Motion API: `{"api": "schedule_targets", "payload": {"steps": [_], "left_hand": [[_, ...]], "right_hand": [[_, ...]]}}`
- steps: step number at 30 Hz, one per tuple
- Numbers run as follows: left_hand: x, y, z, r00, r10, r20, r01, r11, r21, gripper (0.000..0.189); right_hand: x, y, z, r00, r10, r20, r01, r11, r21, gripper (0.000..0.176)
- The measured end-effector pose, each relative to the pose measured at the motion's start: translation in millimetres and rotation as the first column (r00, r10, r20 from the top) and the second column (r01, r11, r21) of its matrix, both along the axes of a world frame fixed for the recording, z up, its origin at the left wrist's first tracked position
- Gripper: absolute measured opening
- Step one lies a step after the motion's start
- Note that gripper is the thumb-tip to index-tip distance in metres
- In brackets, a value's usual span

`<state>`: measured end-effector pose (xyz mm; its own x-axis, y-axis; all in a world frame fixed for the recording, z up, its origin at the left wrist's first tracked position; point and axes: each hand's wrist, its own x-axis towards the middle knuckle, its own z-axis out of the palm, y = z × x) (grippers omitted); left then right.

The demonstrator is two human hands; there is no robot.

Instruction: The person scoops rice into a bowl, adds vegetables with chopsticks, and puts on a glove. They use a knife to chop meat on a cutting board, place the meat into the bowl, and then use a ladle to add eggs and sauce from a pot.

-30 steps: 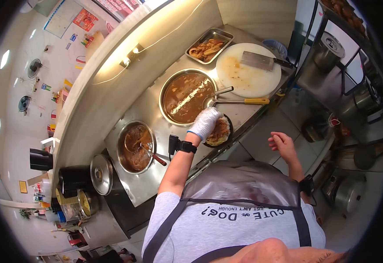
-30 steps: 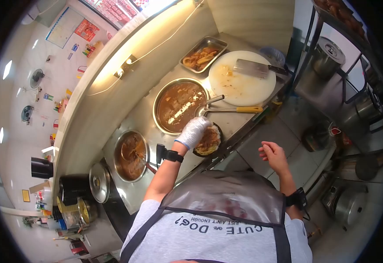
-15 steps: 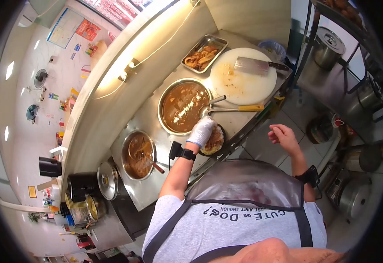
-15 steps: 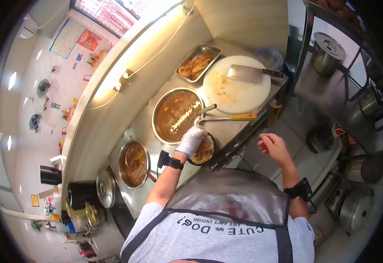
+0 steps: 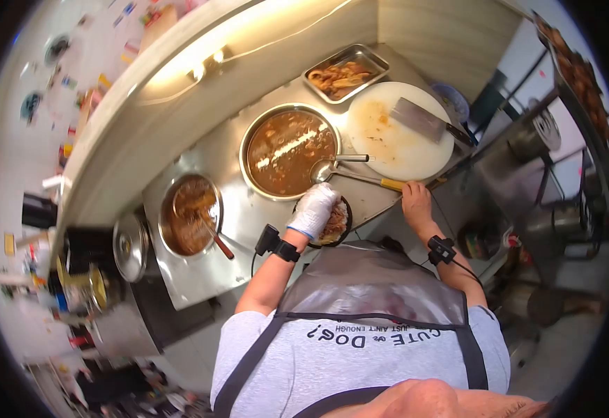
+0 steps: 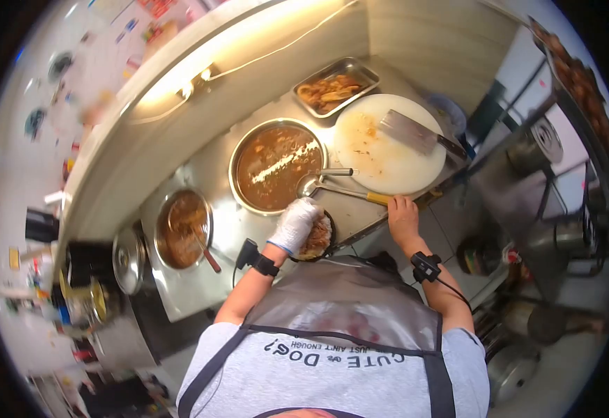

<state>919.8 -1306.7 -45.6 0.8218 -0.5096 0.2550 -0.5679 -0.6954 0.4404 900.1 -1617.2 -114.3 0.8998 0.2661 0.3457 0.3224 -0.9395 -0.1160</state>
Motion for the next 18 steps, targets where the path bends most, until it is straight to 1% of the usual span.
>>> {"api": "schedule_targets", "payload": {"steps": [1,2,3,4,5,6,7,8,9,11,13,15,16,17,18], "left_hand": [[-3,1,6,0.999,0.049,-0.006,-0.049,0.999,-0.011,0.008],[-5,1,12,0.994,0.105,-0.01,-0.105,0.994,0.013,0.009],[-5,1,17,0.987,0.162,-0.013,-0.161,0.986,0.039,0.01],[-6,-1,21,0.972,0.233,-0.021,-0.23,0.967,0.111,0.01],[-7,-4,17,0.959,0.284,-0.023,-0.28,0.954,0.11,0.01],[-8,-6,9,0.936,0.352,-0.01,-0.344,0.92,0.189,0.01],[-8,-8,6,0.912,0.411,0.007,-0.398,0.877,0.27,0.01],[-9,-10,8,0.904,0.427,0.008,-0.411,0.865,0.286,0.009],[-13,-16,11,0.875,0.485,0.01,-0.464,0.832,0.305,0.009],[-10,-24,15,0.875,0.483,0.037,-0.469,0.826,0.311,0.009],[-11,-27,13,0.851,0.524,0.044,-0.506,0.793,0.339,0.009],[-15,-30,19,0.802,0.597,0.027,-0.578,0.763,0.289,0.01],[-18,-31,22,0.763,0.647,0.02,-0.637,0.745,0.196,0.011],[-23,-33,26,0.754,0.656,0.021,-0.646,0.737,0.2,0.011],[-30,-35,30,0.681,0.732,-0.022,-0.732,0.681,-0.018,0.011]], "right_hand": [[4,1,-6,0.999,0.019,0.045,-0.017,0.999,-0.047,0.027],[10,-1,-12,0.994,0.043,0.095,-0.035,0.995,-0.091,0.034],[16,-3,-15,0.991,0.098,0.096,-0.088,0.991,-0.099,0.034],[19,-8,-19,0.993,0.12,0.013,-0.118,0.987,-0.111,0.035],[23,-7,-10,0.988,0.139,-0.069,-0.146,0.982,-0.12,0.036],[24,-10,0,0.96,0.217,-0.179,-0.233,0.97,-0.076,0.04],[25,-8,9,0.95,0.256,-0.179,-0.271,0.96,-0.064,0.04],[26,-7,14,0.922,0.317,-0.223,-0.306,0.949,0.081,0.041],[34,-7,16,0.874,0.408,-0.263,-0.352,0.906,0.233,0.043],[45,-2,23,0.84,0.466,-0.278,-0.406,0.879,0.249,0.045],[59,3,29,0.804,0.522,-0.286,-0.457,0.849,0.265,0.047],[68,11,31,0.78,0.519,-0.349,-0.394,0.841,0.37,0.045],[73,15,30,0.771,0.533,-0.348,-0.406,0.833,0.377,0.045],[81,18,28,0.754,0.554,-0.352,-0.401,0.813,0.422,0.045],[86,21,26,0.738,0.574,-0.354,-0.394,0.793,0.464,0.044]]}}
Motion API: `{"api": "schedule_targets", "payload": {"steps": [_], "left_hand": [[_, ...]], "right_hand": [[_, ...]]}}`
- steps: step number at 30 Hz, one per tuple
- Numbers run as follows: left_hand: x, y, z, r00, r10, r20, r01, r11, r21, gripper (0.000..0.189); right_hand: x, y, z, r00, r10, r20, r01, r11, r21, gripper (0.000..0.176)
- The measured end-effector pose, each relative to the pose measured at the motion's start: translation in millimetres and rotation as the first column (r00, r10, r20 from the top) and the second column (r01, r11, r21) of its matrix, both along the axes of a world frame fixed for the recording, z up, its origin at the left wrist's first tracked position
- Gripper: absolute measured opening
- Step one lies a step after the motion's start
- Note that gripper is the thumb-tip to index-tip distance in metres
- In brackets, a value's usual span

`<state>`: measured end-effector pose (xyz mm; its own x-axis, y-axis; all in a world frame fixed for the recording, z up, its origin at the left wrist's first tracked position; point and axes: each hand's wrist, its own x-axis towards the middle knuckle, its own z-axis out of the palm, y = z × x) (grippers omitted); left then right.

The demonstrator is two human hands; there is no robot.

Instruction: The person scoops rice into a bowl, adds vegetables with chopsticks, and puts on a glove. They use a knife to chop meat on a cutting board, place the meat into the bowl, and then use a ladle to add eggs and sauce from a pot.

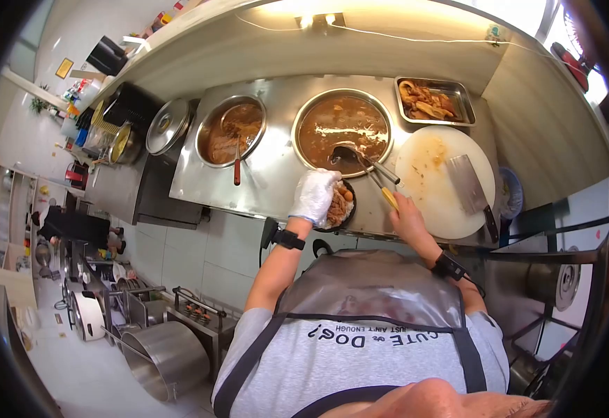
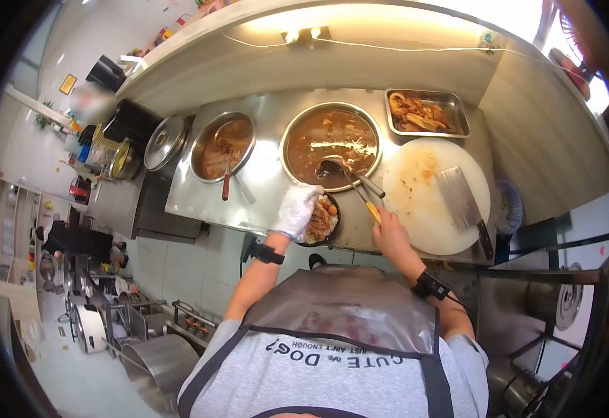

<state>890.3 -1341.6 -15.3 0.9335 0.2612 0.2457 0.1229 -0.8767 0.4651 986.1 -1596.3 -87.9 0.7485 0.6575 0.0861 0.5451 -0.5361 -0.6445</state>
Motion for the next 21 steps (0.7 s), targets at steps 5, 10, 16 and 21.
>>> {"api": "schedule_targets", "payload": {"steps": [5,10,16,21], "left_hand": [[-21,6,-1,0.929,0.37,0.022,-0.096,0.297,-0.95,0.019],[-34,11,27,0.883,0.466,-0.06,-0.026,-0.079,-0.997,0.026],[-42,18,38,0.885,0.461,-0.062,0.067,-0.258,-0.964,0.024],[-46,24,42,0.877,0.472,-0.091,0.069,-0.31,-0.948,0.023]], "right_hand": [[15,23,-4,0.995,-0.011,-0.096,0.025,0.989,0.148,0.034],[27,38,20,0.855,-0.111,-0.506,0.153,0.987,0.041,0.032],[34,50,25,0.833,-0.122,-0.539,0.185,0.981,0.063,0.034],[44,44,-24,0.987,0.039,-0.155,-0.028,0.997,0.073,0.041]]}}
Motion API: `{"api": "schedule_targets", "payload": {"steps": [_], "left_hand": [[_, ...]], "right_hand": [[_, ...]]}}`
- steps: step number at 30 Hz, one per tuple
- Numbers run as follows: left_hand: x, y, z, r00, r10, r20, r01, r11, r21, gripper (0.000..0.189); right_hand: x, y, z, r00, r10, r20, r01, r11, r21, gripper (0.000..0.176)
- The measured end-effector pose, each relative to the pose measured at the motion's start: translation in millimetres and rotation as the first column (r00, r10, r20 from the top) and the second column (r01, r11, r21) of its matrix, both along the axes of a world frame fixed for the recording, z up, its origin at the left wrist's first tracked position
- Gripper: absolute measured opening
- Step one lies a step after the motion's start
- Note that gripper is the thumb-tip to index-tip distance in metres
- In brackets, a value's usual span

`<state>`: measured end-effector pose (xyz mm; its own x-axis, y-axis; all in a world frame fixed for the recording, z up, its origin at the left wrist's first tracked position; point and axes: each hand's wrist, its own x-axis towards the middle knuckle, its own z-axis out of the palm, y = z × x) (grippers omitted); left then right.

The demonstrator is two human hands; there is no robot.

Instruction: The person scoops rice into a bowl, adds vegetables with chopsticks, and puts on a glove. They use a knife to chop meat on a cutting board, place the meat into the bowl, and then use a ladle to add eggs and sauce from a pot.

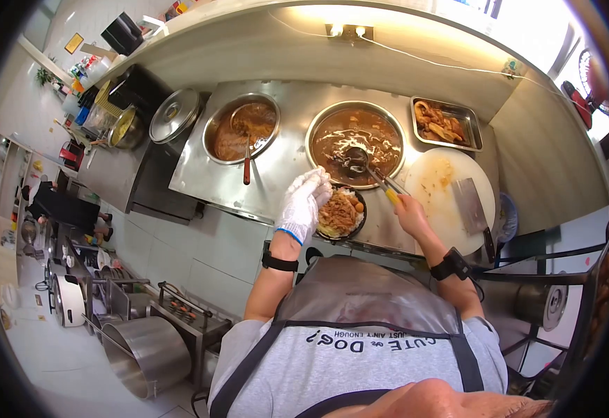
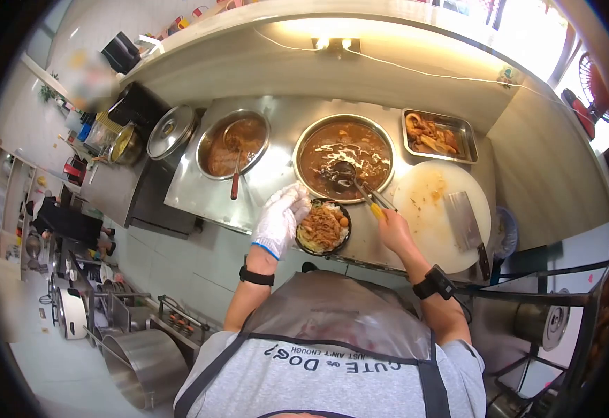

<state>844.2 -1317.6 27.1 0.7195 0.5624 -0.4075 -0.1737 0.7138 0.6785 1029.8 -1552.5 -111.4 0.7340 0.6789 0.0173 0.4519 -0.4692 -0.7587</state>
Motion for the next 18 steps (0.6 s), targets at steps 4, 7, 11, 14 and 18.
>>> {"api": "schedule_targets", "payload": {"steps": [4,7,11,14,18], "left_hand": [[-7,7,-1,1.0,0.008,0.015,-0.008,1.0,-0.016,0.023],[-10,11,-3,1.0,0.021,0.018,-0.02,0.999,-0.038,0.024],[-13,16,-3,0.999,0.032,0.03,-0.031,0.999,-0.04,0.024],[-14,18,-5,0.999,0.04,0.034,-0.038,0.998,-0.048,0.025],[-14,19,-7,0.998,0.043,0.041,-0.04,0.998,-0.049,0.026]], "right_hand": [[-19,5,89,0.72,-0.195,-0.666,0.198,0.977,-0.072,0.038],[-13,1,99,0.533,-0.24,-0.811,0.301,0.95,-0.084,0.042],[-7,-4,118,0.445,-0.21,-0.871,0.307,0.949,-0.072,0.042],[-6,-6,127,0.464,-0.2,-0.863,0.294,0.954,-0.063,0.041],[-7,-10,136,0.46,-0.196,-0.866,0.305,0.951,-0.053,0.039]]}}
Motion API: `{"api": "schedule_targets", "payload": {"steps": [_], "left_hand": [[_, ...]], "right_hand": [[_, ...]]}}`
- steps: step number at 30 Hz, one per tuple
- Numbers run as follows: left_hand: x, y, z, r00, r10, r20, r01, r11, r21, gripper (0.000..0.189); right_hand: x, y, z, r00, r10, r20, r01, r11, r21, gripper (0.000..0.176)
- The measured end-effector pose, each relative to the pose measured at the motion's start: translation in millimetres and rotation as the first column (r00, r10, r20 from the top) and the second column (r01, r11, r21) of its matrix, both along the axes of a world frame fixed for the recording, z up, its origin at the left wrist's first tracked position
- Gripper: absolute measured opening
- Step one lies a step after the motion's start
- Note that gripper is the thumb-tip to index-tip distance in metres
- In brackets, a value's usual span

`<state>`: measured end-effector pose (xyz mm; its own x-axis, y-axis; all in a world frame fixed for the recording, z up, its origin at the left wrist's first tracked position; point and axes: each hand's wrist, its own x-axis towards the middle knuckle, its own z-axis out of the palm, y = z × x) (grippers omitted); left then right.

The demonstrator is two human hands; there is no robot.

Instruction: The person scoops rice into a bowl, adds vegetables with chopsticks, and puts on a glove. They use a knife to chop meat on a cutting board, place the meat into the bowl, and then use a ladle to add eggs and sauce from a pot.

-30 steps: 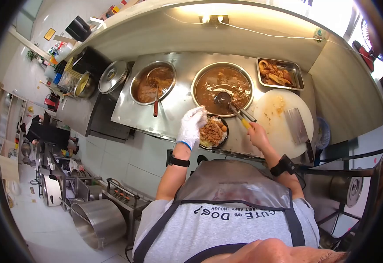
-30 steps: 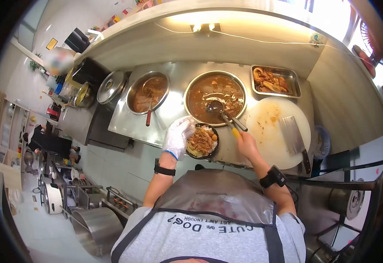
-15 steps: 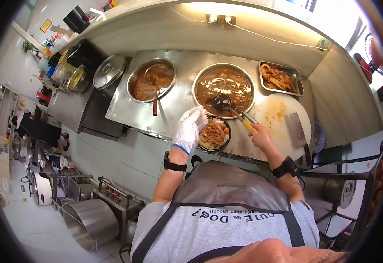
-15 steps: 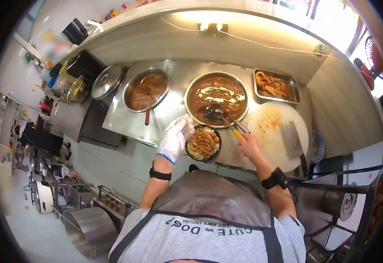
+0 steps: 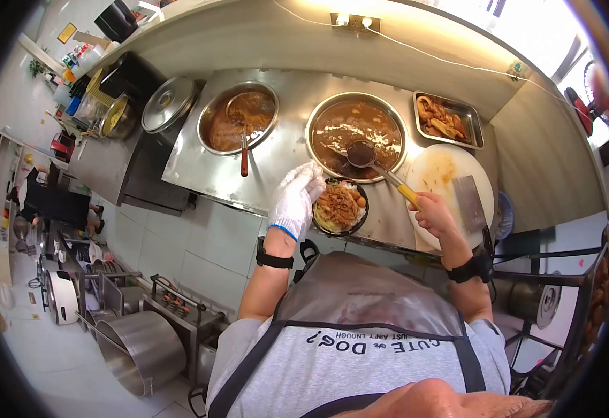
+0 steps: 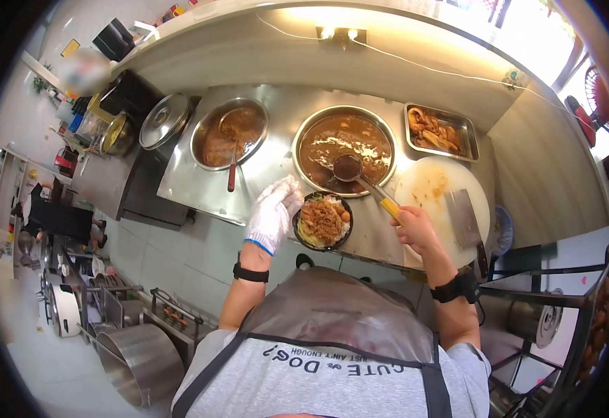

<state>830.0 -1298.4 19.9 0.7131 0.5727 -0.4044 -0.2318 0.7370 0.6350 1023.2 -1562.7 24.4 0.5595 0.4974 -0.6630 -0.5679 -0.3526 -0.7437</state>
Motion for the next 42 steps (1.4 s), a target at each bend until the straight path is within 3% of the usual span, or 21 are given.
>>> {"api": "schedule_targets", "payload": {"steps": [12,22,27,28,30,33,36,37,39,40,42], "left_hand": [[-5,4,-3,0.995,0.095,0.012,-0.094,0.995,-0.033,0.023],[-11,0,4,0.987,0.143,-0.073,-0.144,0.99,-0.012,0.023],[-13,-1,4,0.981,0.162,-0.104,-0.161,0.987,0.017,0.024],[-13,-1,4,0.981,0.163,-0.108,-0.161,0.986,0.034,0.024],[-14,-1,1,0.982,0.162,-0.093,-0.16,0.987,0.031,0.024],[-13,-1,-1,0.982,0.167,-0.083,-0.164,0.986,0.036,0.027],[-13,-1,1,0.98,0.177,-0.089,-0.174,0.984,0.034,0.027],[-13,-1,2,0.979,0.184,-0.09,-0.183,0.983,0.023,0.024],[-12,0,3,0.979,0.181,-0.098,-0.179,0.983,0.029,0.024],[-12,0,3,0.978,0.179,-0.106,-0.177,0.984,0.032,0.024],[-12,-1,4,0.978,0.18,-0.104,-0.178,0.984,0.033,0.024]], "right_hand": [[-17,-33,64,0.993,0.1,-0.061,-0.097,0.994,0.057,0.035],[-30,-59,71,0.957,0.286,-0.038,-0.287,0.958,-0.024,0.035],[-41,-63,72,0.903,0.393,0.172,-0.362,0.913,-0.187,0.035],[-42,-66,67,0.904,0.392,0.172,-0.361,0.914,-0.185,0.035],[-42,-73,47,0.793,0.458,0.401,-0.405,0.889,-0.214,0.035],[-45,-76,34,0.725,0.414,0.55,-0.39,0.905,-0.167,0.035],[-47,-74,36,0.688,0.418,0.593,-0.394,0.902,-0.178,0.035],[-47,-72,40,0.689,0.417,0.593,-0.393,0.902,-0.177,0.035],[-46,-65,51,0.913,0.337,0.231,-0.311,0.94,-0.142,0.036],[-45,-65,51,0.913,0.336,0.232,-0.311,0.94,-0.141,0.036],[-42,-64,48,0.974,0.228,0.014,-0.228,0.973,0.023,0.037]]}}
